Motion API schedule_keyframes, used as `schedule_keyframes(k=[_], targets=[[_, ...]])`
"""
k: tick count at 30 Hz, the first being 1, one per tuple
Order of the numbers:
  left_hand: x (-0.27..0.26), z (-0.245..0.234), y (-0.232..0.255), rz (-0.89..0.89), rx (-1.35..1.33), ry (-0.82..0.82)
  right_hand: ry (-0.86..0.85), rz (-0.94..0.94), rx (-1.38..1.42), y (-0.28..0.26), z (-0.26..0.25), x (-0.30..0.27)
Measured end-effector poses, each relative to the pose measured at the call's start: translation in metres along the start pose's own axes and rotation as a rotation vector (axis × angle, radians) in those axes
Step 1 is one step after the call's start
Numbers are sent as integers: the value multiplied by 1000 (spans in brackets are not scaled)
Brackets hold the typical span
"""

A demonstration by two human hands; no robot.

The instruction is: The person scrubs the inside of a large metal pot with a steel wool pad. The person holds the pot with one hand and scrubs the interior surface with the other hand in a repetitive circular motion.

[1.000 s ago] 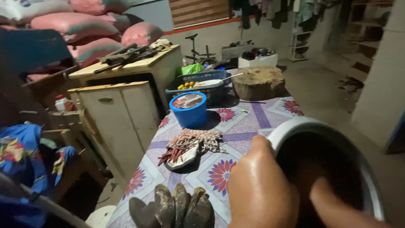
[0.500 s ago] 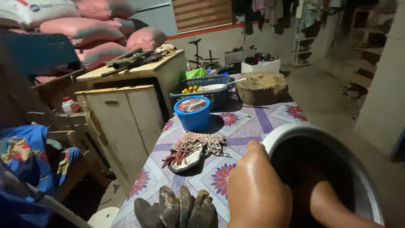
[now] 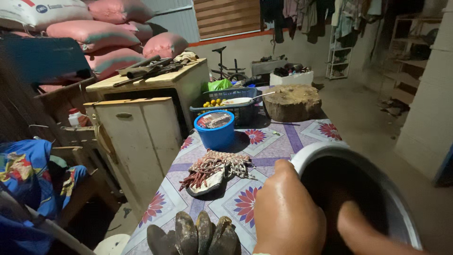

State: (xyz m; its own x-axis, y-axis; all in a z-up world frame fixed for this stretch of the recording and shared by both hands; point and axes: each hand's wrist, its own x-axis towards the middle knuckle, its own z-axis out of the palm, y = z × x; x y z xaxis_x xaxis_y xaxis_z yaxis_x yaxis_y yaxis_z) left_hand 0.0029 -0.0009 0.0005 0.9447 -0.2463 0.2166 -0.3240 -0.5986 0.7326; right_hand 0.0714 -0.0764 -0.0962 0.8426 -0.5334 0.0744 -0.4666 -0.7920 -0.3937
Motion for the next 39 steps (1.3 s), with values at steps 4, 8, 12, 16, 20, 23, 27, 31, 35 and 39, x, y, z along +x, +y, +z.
schedule_keyframes(k=[4,8,12,16,20,23,27,31,35,39], targets=[[-1,5,3,25,-10,-18,-38,1,-21,42,18,40],[-2,1,-1,17,-19,-5,-60,-14,-33,61,33,66],[-2,-4,-4,1,-25,-4,-80,-34,-42,68,39,74],[-1,-3,-7,-11,-26,-8,-97,-55,-45,64,36,65],[1,7,-2,7,-21,-38,-112,-68,-40,60,22,41],[4,3,-7,22,-12,-31,-144,-143,-43,38,12,18],[6,-4,-11,45,-9,-16,-222,-272,-58,20,2,-10],[7,-2,-9,69,-9,-27,-290,-323,-91,34,-6,-11],[9,0,-5,101,-17,-50,-265,-249,-102,57,-7,14],[8,-8,-10,114,-32,-45,-231,-207,-106,73,18,45]])
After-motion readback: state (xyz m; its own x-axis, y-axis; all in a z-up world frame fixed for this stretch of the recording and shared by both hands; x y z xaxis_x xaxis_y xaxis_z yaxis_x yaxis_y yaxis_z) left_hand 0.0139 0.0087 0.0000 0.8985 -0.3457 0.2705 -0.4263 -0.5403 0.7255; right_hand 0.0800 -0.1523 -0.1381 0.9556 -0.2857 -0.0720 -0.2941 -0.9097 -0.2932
